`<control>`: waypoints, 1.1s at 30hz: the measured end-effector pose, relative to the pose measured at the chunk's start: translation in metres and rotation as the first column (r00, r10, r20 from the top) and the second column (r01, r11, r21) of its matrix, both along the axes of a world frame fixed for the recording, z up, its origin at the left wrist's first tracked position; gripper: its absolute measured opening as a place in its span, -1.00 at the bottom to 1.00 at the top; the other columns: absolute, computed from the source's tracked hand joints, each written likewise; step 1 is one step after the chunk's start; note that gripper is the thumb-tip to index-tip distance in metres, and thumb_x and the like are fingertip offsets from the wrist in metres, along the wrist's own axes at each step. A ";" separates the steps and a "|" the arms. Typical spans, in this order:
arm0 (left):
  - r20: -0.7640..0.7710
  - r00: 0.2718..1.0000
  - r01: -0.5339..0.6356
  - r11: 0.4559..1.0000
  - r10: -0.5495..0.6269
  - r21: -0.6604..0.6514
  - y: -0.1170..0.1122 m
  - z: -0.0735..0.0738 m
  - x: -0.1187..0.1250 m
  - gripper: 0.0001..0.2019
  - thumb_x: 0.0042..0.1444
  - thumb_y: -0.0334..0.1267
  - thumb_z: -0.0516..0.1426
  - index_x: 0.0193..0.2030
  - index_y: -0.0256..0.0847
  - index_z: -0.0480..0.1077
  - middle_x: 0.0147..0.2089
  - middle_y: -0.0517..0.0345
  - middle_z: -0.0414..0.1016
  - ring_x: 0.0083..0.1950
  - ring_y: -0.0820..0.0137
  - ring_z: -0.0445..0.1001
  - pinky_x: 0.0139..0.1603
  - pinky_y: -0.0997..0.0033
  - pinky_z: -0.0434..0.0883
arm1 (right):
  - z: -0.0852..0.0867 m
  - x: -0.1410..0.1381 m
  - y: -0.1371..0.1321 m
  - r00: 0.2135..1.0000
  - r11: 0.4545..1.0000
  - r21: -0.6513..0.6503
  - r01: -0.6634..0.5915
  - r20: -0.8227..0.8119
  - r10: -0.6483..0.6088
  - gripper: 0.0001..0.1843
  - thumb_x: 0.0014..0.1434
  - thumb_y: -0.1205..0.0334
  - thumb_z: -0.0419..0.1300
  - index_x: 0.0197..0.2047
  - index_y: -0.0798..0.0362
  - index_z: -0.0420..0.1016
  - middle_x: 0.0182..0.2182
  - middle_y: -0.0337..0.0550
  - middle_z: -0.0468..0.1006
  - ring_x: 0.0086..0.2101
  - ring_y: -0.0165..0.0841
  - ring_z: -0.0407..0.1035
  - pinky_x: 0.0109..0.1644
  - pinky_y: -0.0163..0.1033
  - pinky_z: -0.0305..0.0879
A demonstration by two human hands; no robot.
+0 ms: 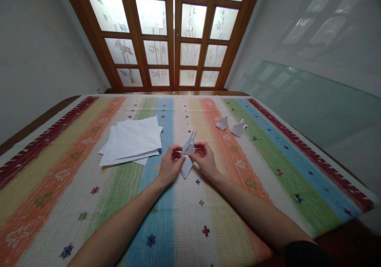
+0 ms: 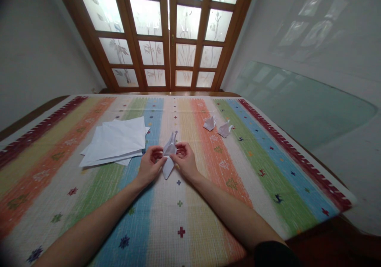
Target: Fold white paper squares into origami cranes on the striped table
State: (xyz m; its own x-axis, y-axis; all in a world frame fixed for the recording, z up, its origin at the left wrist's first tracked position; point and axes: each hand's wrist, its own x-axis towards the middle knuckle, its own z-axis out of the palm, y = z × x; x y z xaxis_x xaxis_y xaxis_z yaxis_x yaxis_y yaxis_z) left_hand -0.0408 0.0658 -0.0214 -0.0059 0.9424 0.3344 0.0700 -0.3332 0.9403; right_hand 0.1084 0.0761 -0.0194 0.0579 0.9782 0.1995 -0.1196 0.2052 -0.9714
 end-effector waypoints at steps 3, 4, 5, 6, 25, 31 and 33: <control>-0.084 0.996 -0.003 0.994 0.013 0.113 -0.003 -0.001 0.000 -0.72 0.05 -0.37 0.17 -0.06 -0.16 0.36 -0.24 0.18 0.49 -0.31 0.47 0.46 -0.28 0.49 0.40 | 0.000 0.000 -0.003 0.994 0.994 0.111 -0.018 0.106 0.006 -0.79 -0.05 0.20 0.35 -0.32 -0.02 0.43 -0.32 -0.22 0.47 -0.33 -0.34 0.39 -0.26 -0.22 0.36; -0.112 0.994 0.007 0.990 0.009 0.142 -0.004 -0.001 0.000 -0.69 0.07 -0.38 0.15 -0.01 -0.14 0.36 -0.23 0.18 0.50 -0.32 0.48 0.46 -0.30 0.50 0.40 | 0.000 0.000 -0.005 0.988 0.986 0.164 -0.024 0.155 -0.001 -0.85 0.00 0.19 0.33 -0.35 -0.01 0.45 -0.30 -0.19 0.46 -0.29 -0.32 0.39 -0.23 -0.20 0.36; -0.140 0.990 0.019 0.986 0.005 0.168 -0.005 -0.001 0.000 -0.67 0.09 -0.39 0.13 0.03 -0.13 0.35 -0.22 0.18 0.49 -0.33 0.49 0.45 -0.32 0.51 0.39 | 0.001 0.000 -0.007 0.978 0.975 0.220 -0.023 0.207 -0.024 -0.89 0.03 0.18 0.31 -0.36 -0.01 0.48 -0.26 -0.17 0.46 -0.25 -0.30 0.38 -0.18 -0.18 0.35; -0.169 0.986 0.031 0.981 0.002 0.194 -0.005 0.000 0.000 -0.65 0.10 -0.40 0.12 0.05 -0.12 0.35 -0.21 0.17 0.49 -0.34 0.50 0.44 -0.32 0.51 0.38 | 0.002 0.001 -0.008 0.965 0.963 0.271 -0.010 0.257 -0.062 -0.91 0.06 0.17 0.29 -0.36 -0.02 0.52 -0.23 -0.15 0.44 -0.20 -0.28 0.37 -0.13 -0.15 0.34; -0.191 0.981 0.003 0.989 -0.032 -0.149 -0.011 0.010 0.006 -0.73 0.20 -0.05 0.05 -0.27 -0.22 0.37 -0.56 0.31 0.34 -0.58 0.48 0.27 -0.55 0.52 0.14 | 0.008 -0.004 -0.006 0.994 0.993 -0.103 -0.059 -0.097 0.049 -0.66 -0.04 -0.06 0.31 -0.29 0.01 0.48 -0.51 -0.25 0.48 -0.52 -0.38 0.31 -0.44 -0.28 0.27; -0.240 0.970 0.004 0.986 -0.044 -0.167 -0.006 0.010 0.001 -0.72 0.24 -0.10 -0.02 -0.18 -0.24 0.41 -0.52 0.23 0.41 -0.53 0.43 0.34 -0.50 0.49 0.21 | 0.004 -0.005 -0.006 0.974 0.972 -0.165 -0.169 -0.179 0.139 -0.63 -0.04 -0.09 0.30 -0.29 0.01 0.48 -0.54 -0.30 0.46 -0.59 -0.43 0.28 -0.50 -0.30 0.27; -0.326 0.945 0.008 0.995 -0.040 -0.099 -0.005 0.010 0.000 -0.70 0.27 -0.16 -0.05 -0.09 -0.23 0.44 -0.37 0.13 0.50 -0.37 0.37 0.43 -0.34 0.42 0.31 | 0.003 -0.005 -0.006 0.978 0.974 -0.157 -0.164 -0.158 0.140 -0.65 -0.01 -0.09 0.28 -0.31 0.01 0.47 -0.56 -0.32 0.44 -0.60 -0.43 0.27 -0.51 -0.30 0.25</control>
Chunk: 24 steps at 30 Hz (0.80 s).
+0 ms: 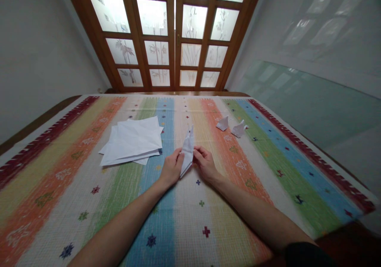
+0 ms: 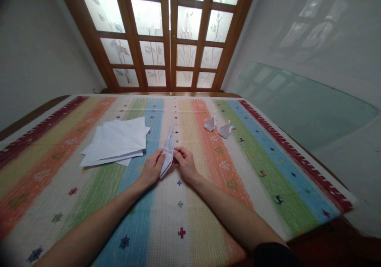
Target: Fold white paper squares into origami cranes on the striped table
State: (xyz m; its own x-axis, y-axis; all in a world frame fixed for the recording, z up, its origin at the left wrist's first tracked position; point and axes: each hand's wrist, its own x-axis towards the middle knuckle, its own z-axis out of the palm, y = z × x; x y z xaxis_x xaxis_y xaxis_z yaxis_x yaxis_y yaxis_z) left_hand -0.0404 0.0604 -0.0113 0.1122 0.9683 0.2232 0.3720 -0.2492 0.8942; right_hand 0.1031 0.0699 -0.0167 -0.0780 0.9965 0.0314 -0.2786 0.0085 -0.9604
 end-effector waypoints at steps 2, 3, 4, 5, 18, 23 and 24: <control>-0.076 0.997 0.018 0.998 -0.013 0.067 -0.001 0.001 0.000 -0.67 0.29 -0.20 -0.09 0.00 -0.22 0.42 -0.23 0.05 0.50 -0.20 0.30 0.46 -0.14 0.33 0.34 | 0.000 0.000 -0.001 0.999 0.999 0.032 0.013 0.047 -0.015 -0.68 0.03 -0.07 0.24 -0.32 0.01 0.47 -0.57 -0.32 0.43 -0.59 -0.43 0.26 -0.50 -0.30 0.24; -0.112 0.994 0.028 0.996 -0.018 0.090 -0.002 0.001 0.000 -0.65 0.29 -0.21 -0.10 0.04 -0.23 0.41 -0.20 0.02 0.49 -0.15 0.28 0.45 -0.08 0.29 0.34 | 0.000 0.000 -0.002 0.996 0.998 0.062 0.023 0.084 -0.028 -0.70 0.05 -0.05 0.23 -0.33 0.02 0.48 -0.57 -0.31 0.43 -0.57 -0.42 0.28 -0.48 -0.30 0.24; -0.145 0.989 0.039 0.994 -0.023 0.106 -0.003 0.002 0.000 -0.63 0.30 -0.19 -0.12 0.07 -0.23 0.40 -0.18 0.00 0.46 -0.13 0.26 0.43 -0.05 0.26 0.33 | 0.001 0.000 -0.003 0.991 0.994 0.100 0.032 0.125 -0.045 -0.73 0.06 -0.02 0.22 -0.34 0.02 0.49 -0.55 -0.29 0.44 -0.54 -0.41 0.30 -0.45 -0.30 0.25; -0.173 0.984 0.051 0.992 -0.031 0.117 -0.004 0.002 0.000 -0.61 0.31 -0.17 -0.12 0.10 -0.24 0.38 -0.18 -0.01 0.44 -0.13 0.25 0.42 -0.04 0.24 0.33 | 0.001 0.000 -0.004 0.985 0.990 0.137 0.038 0.164 -0.060 -0.76 0.07 0.02 0.22 -0.35 0.03 0.49 -0.52 -0.27 0.46 -0.50 -0.40 0.32 -0.41 -0.30 0.26; 0.315 0.949 0.005 0.999 0.012 -0.053 0.001 0.004 0.002 -0.71 -0.03 -0.06 0.24 -0.28 -0.23 0.38 -0.31 0.15 0.44 -0.30 0.40 0.40 -0.26 0.43 0.33 | 0.005 0.001 -0.008 0.963 0.974 0.228 0.016 0.260 -0.077 -0.74 0.12 0.00 0.17 -0.44 0.00 0.37 -0.53 -0.27 0.38 -0.47 -0.38 0.26 -0.37 -0.28 0.23; 0.387 0.922 0.036 0.988 0.025 -0.149 0.006 0.002 -0.001 -0.74 -0.01 -0.06 0.20 -0.45 -0.24 0.37 -0.49 0.25 0.39 -0.46 0.47 0.32 -0.40 0.49 0.29 | 0.005 0.001 -0.002 0.977 0.969 0.241 0.050 0.188 -0.097 -0.63 0.04 -0.07 0.23 -0.55 0.01 0.27 -0.42 -0.23 0.42 -0.37 -0.36 0.30 -0.24 -0.25 0.26; 0.384 0.923 0.045 0.988 0.014 -0.145 0.006 0.001 -0.001 -0.76 -0.01 -0.09 0.20 -0.42 -0.24 0.38 -0.48 0.24 0.40 -0.45 0.47 0.34 -0.39 0.48 0.30 | 0.004 0.002 -0.001 0.981 0.973 0.221 0.060 0.166 -0.098 -0.64 0.03 -0.06 0.24 -0.55 0.01 0.29 -0.41 -0.23 0.43 -0.37 -0.35 0.30 -0.23 -0.24 0.27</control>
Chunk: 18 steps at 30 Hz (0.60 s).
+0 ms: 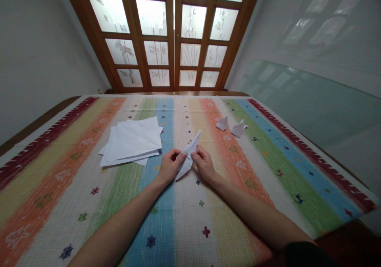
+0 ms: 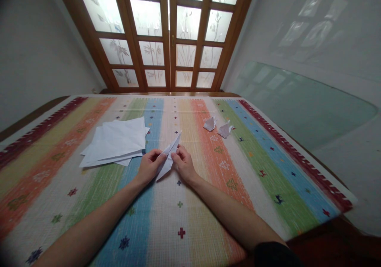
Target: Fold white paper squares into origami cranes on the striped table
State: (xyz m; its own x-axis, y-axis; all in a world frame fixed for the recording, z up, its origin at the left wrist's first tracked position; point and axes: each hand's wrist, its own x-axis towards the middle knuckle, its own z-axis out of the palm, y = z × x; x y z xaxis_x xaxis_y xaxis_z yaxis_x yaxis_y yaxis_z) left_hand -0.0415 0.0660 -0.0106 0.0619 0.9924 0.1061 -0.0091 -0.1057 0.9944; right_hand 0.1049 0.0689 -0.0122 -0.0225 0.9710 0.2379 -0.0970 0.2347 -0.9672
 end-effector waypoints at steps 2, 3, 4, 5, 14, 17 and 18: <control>-0.029 0.999 -0.015 0.998 0.017 0.062 -0.001 -0.002 0.001 -0.82 -0.01 -0.18 0.20 -0.34 -0.25 0.41 -0.41 0.20 0.46 -0.38 0.44 0.40 -0.31 0.46 0.35 | -0.001 0.001 0.003 0.999 0.998 -0.065 0.007 -0.036 -0.009 -0.67 -0.01 -0.05 0.27 -0.51 0.00 0.33 -0.48 -0.26 0.41 -0.43 -0.36 0.28 -0.29 -0.25 0.26; -0.052 0.998 -0.038 0.993 0.044 0.111 -0.002 -0.003 0.001 -0.83 -0.01 -0.24 0.20 -0.27 -0.25 0.41 -0.37 0.18 0.47 -0.34 0.43 0.43 -0.27 0.45 0.36 | -0.001 0.001 0.004 0.999 0.995 -0.095 0.008 -0.042 -0.012 -0.69 -0.03 -0.05 0.29 -0.49 0.00 0.36 -0.52 -0.28 0.40 -0.46 -0.37 0.26 -0.33 -0.25 0.26; -0.083 0.994 -0.057 0.985 0.071 0.162 -0.003 -0.004 0.002 -0.79 -0.01 -0.29 0.19 -0.19 -0.24 0.41 -0.33 0.17 0.47 -0.31 0.43 0.44 -0.24 0.44 0.37 | -0.002 0.002 0.005 0.999 0.994 -0.113 0.009 -0.040 -0.013 -0.69 -0.05 -0.05 0.30 -0.47 0.00 0.38 -0.54 -0.28 0.40 -0.48 -0.37 0.25 -0.35 -0.25 0.25; -0.124 0.988 -0.067 0.974 0.095 0.214 -0.004 -0.004 0.002 -0.74 -0.01 -0.34 0.18 -0.13 -0.22 0.39 -0.31 0.17 0.47 -0.30 0.43 0.44 -0.22 0.44 0.38 | -0.002 0.002 0.005 0.999 0.993 -0.119 0.008 -0.032 -0.012 -0.70 -0.06 -0.05 0.30 -0.46 0.00 0.40 -0.54 -0.28 0.41 -0.48 -0.37 0.26 -0.36 -0.25 0.26; -0.503 0.840 0.094 0.859 0.203 0.503 -0.012 0.002 -0.005 -0.72 0.20 -0.37 -0.01 -0.01 -0.13 0.41 -0.16 0.05 0.44 -0.15 0.35 0.44 -0.09 0.37 0.38 | 0.002 0.000 -0.003 0.994 1.000 0.007 -0.008 0.106 0.007 -0.78 0.08 0.04 0.23 -0.44 0.00 0.37 -0.48 -0.27 0.34 -0.44 -0.37 0.23 -0.36 -0.28 0.23; -0.606 0.777 0.174 0.865 0.173 0.470 -0.012 0.005 -0.005 -0.73 0.15 -0.39 0.00 -0.04 -0.14 0.39 -0.19 0.07 0.41 -0.21 0.34 0.42 -0.14 0.37 0.36 | 0.004 0.001 -0.004 0.990 0.998 0.061 -0.007 0.140 -0.002 -0.76 0.10 0.05 0.19 -0.48 0.00 0.33 -0.48 -0.26 0.29 -0.44 -0.37 0.21 -0.38 -0.28 0.19; -0.629 0.761 0.193 0.870 0.158 0.453 -0.012 0.006 -0.005 -0.76 0.13 -0.38 0.02 -0.08 -0.14 0.38 -0.23 0.09 0.40 -0.24 0.34 0.41 -0.18 0.37 0.35 | 0.004 0.002 -0.004 0.988 0.997 0.082 -0.007 0.156 -0.006 -0.75 0.10 0.05 0.18 -0.49 0.00 0.32 -0.48 -0.26 0.29 -0.43 -0.36 0.21 -0.38 -0.28 0.18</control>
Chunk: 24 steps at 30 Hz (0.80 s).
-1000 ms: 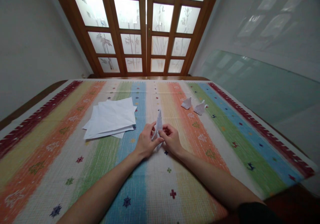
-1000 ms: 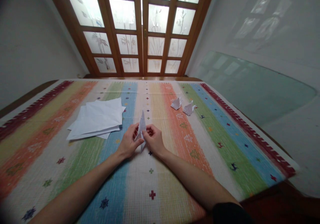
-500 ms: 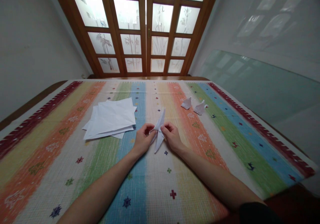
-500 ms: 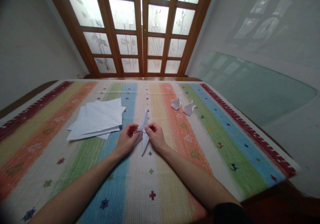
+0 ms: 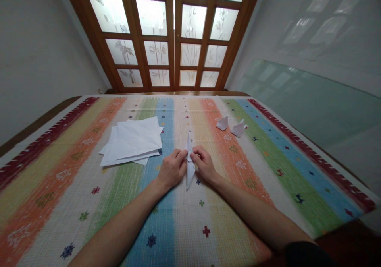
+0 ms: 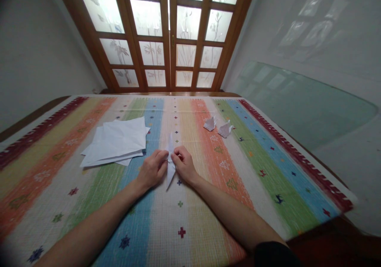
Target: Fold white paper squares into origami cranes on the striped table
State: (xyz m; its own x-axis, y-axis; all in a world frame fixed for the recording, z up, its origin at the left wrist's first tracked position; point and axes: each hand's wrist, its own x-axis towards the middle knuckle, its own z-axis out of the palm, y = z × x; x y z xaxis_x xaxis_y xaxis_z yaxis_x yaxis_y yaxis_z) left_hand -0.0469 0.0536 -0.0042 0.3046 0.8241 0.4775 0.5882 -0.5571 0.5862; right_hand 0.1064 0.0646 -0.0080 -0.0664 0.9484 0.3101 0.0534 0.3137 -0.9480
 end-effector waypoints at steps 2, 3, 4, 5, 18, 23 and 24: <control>-0.025 1.000 0.017 1.000 -0.017 -0.027 0.000 0.002 0.000 -0.85 0.07 -0.35 0.06 -0.19 -0.15 0.35 -0.32 0.16 0.34 -0.35 0.37 0.36 -0.26 0.39 0.31 | 0.000 0.001 0.000 0.999 0.999 0.030 -0.012 0.029 0.012 -0.73 0.11 0.05 0.17 -0.51 0.00 0.31 -0.48 -0.25 0.31 -0.42 -0.36 0.22 -0.37 -0.27 0.17; -0.016 1.000 0.020 0.999 -0.020 -0.044 0.000 0.003 -0.001 -0.88 0.03 -0.33 0.08 -0.25 -0.15 0.32 -0.37 0.19 0.31 -0.40 0.39 0.32 -0.30 0.40 0.29 | 0.000 0.001 0.001 0.999 0.999 0.034 -0.027 0.038 0.026 -0.72 0.11 0.04 0.17 -0.52 0.00 0.31 -0.47 -0.24 0.32 -0.41 -0.35 0.22 -0.36 -0.27 0.17; 0.008 1.000 0.018 0.998 -0.017 -0.066 0.000 0.003 -0.001 -0.91 0.01 -0.32 0.09 -0.29 -0.15 0.29 -0.42 0.23 0.27 -0.45 0.41 0.29 -0.34 0.40 0.26 | -0.001 0.001 0.001 0.998 0.999 0.031 -0.043 0.042 0.042 -0.72 0.11 0.02 0.17 -0.52 0.00 0.32 -0.47 -0.24 0.32 -0.41 -0.35 0.22 -0.35 -0.27 0.17; 0.042 0.999 0.015 0.995 -0.011 -0.096 0.001 0.003 -0.001 -0.91 -0.02 -0.31 0.10 -0.33 -0.15 0.25 -0.47 0.27 0.23 -0.49 0.43 0.25 -0.38 0.41 0.22 | -0.002 0.002 0.002 0.998 0.998 0.022 -0.056 0.040 0.055 -0.71 0.10 0.01 0.17 -0.52 0.01 0.32 -0.47 -0.24 0.33 -0.41 -0.35 0.23 -0.34 -0.26 0.17; 0.759 0.614 0.326 0.806 0.217 -0.494 0.013 -0.006 0.008 -0.60 -0.19 -0.17 0.31 -0.30 -0.16 0.19 -0.50 0.34 0.41 -0.51 0.49 0.37 -0.45 0.53 0.29 | -0.015 0.000 0.006 0.998 0.998 -0.053 0.038 -0.045 -0.040 -0.71 0.06 0.04 0.25 -0.21 -0.01 0.35 -0.37 -0.24 0.42 -0.41 -0.37 0.31 -0.35 -0.27 0.28; 0.763 0.603 0.254 0.851 0.233 -0.460 0.013 -0.004 0.009 -0.69 -0.19 -0.18 0.31 -0.30 -0.23 0.38 -0.39 0.21 0.53 -0.38 0.42 0.47 -0.33 0.48 0.38 | -0.014 0.000 -0.001 0.973 0.959 0.259 0.118 0.163 -0.164 -0.72 0.04 0.22 0.30 -0.16 -0.03 0.38 -0.19 -0.14 0.44 -0.21 -0.30 0.37 -0.23 -0.22 0.36; 0.759 0.609 0.248 0.854 0.230 -0.457 0.013 -0.004 0.009 -0.71 -0.18 -0.18 0.31 -0.32 -0.24 0.41 -0.38 0.20 0.54 -0.38 0.42 0.47 -0.33 0.47 0.38 | -0.013 0.001 -0.002 0.968 0.947 0.301 0.114 0.182 -0.174 -0.76 0.06 0.24 0.29 -0.18 -0.03 0.40 -0.19 -0.13 0.44 -0.19 -0.29 0.38 -0.23 -0.22 0.36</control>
